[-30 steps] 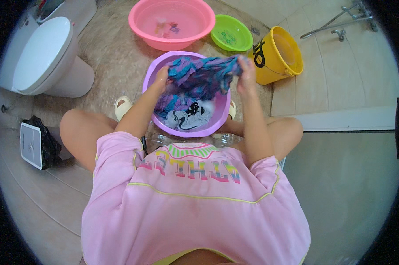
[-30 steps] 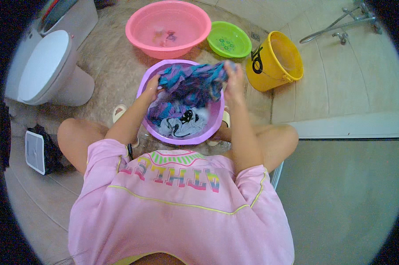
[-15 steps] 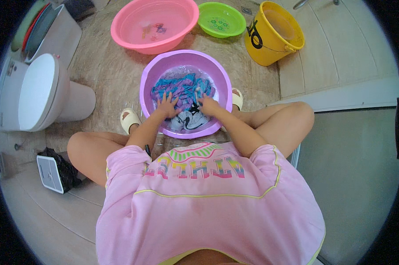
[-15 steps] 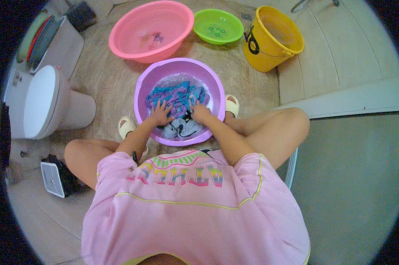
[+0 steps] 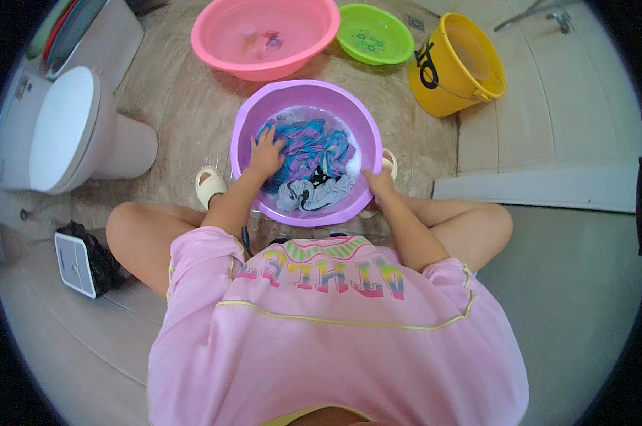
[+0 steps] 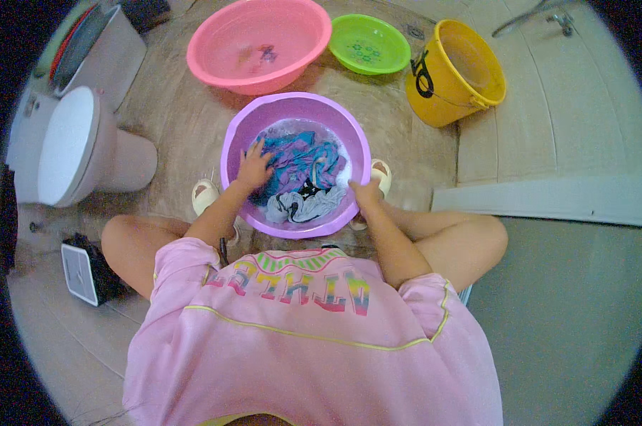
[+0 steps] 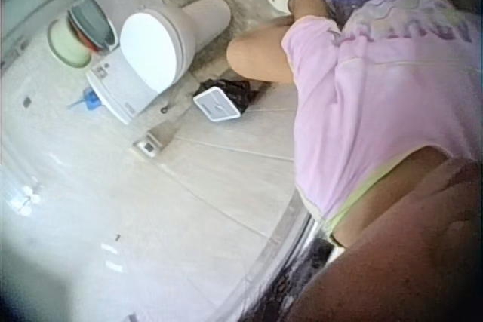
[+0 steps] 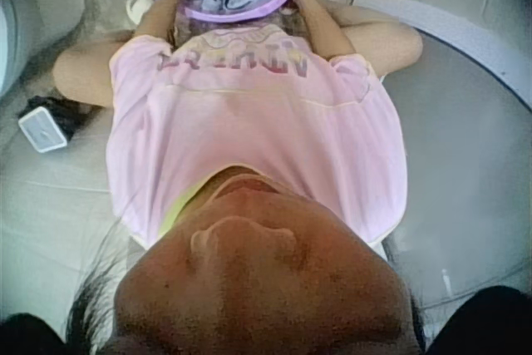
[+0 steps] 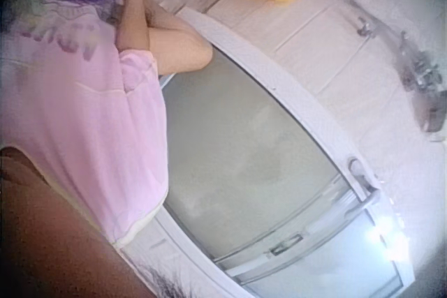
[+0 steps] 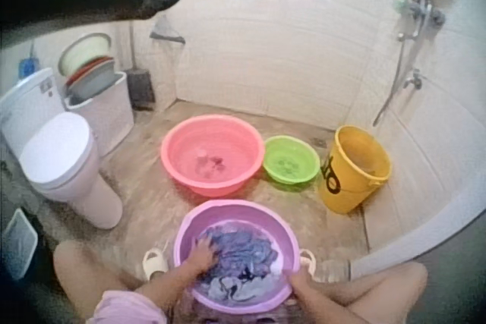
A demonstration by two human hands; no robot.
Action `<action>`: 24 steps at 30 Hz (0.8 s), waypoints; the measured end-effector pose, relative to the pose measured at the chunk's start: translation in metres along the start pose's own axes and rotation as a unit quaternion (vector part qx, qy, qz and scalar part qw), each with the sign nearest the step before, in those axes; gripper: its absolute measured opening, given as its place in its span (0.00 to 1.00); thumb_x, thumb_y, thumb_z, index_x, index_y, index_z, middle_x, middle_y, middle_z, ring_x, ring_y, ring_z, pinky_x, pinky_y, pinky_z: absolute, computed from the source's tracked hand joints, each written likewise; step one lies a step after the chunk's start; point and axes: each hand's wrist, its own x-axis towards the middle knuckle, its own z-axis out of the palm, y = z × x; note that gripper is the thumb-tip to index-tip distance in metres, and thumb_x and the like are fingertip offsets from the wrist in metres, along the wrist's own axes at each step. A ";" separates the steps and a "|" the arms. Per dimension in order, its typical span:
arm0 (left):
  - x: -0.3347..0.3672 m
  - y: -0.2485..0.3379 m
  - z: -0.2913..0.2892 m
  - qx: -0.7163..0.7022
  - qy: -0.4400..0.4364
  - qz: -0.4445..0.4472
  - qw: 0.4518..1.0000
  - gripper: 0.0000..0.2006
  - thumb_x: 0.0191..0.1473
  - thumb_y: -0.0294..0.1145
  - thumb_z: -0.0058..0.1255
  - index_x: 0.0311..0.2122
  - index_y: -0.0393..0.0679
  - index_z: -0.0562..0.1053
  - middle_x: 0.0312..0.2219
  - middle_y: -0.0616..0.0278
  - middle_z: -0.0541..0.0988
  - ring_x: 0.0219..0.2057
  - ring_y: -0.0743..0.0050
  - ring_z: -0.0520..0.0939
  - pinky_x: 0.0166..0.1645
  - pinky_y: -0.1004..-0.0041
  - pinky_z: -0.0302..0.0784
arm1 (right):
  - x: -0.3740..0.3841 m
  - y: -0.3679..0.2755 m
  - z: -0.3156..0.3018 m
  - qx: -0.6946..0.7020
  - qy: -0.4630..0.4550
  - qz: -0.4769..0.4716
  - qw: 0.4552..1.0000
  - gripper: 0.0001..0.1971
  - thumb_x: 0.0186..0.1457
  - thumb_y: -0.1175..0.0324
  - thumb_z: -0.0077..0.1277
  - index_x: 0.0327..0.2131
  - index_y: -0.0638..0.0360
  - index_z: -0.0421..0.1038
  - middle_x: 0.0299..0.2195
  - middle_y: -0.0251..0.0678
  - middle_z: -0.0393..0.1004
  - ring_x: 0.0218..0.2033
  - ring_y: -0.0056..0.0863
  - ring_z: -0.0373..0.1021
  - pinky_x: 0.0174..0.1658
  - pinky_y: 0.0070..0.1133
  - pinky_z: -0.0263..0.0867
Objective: The person washes clothes by hand in a purple basin filled with soapy water. They scrub the garments together, lift them up to check progress, and add more detergent from a small container into the basin.
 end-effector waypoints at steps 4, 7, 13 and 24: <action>-0.014 -0.043 -0.021 0.038 0.214 -0.048 0.975 0.28 0.36 0.36 0.54 0.48 0.52 0.63 0.54 0.49 0.52 0.55 0.50 0.54 0.52 0.51 0.55 | -0.015 -0.006 0.002 0.128 -0.156 0.193 0.960 0.23 0.44 0.67 0.49 0.43 0.70 0.58 0.39 0.49 0.67 0.39 0.39 0.66 0.43 0.27 0.61; -0.023 -0.115 -0.007 -0.211 0.170 -0.240 0.932 0.24 0.37 0.34 0.53 0.45 0.47 0.66 0.47 0.47 0.63 0.47 0.50 0.65 0.47 0.54 0.63 | -0.014 -0.013 0.020 0.136 -0.085 0.198 0.967 0.20 0.44 0.75 0.46 0.43 0.71 0.59 0.35 0.47 0.68 0.33 0.34 0.68 0.33 0.27 0.66; -0.050 -0.126 -0.009 -0.416 -0.004 -0.222 0.882 0.17 0.40 0.30 0.49 0.38 0.35 0.68 0.26 0.50 0.75 0.23 0.55 0.77 0.28 0.60 0.73 | -0.011 -0.031 0.016 -0.026 0.022 -0.073 0.997 0.16 0.43 0.77 0.45 0.39 0.66 0.63 0.25 0.40 0.69 0.22 0.28 0.66 0.25 0.22 0.63; -0.078 -0.114 -0.086 -0.614 -0.045 -0.160 0.772 0.12 0.44 0.26 0.44 0.37 0.36 0.67 0.21 0.59 0.74 0.16 0.72 0.75 0.17 0.74 0.73 | 0.010 -0.072 0.011 -0.081 0.012 -0.044 0.996 0.15 0.38 0.70 0.44 0.34 0.62 0.70 0.29 0.49 0.72 0.32 0.42 0.69 0.38 0.31 0.63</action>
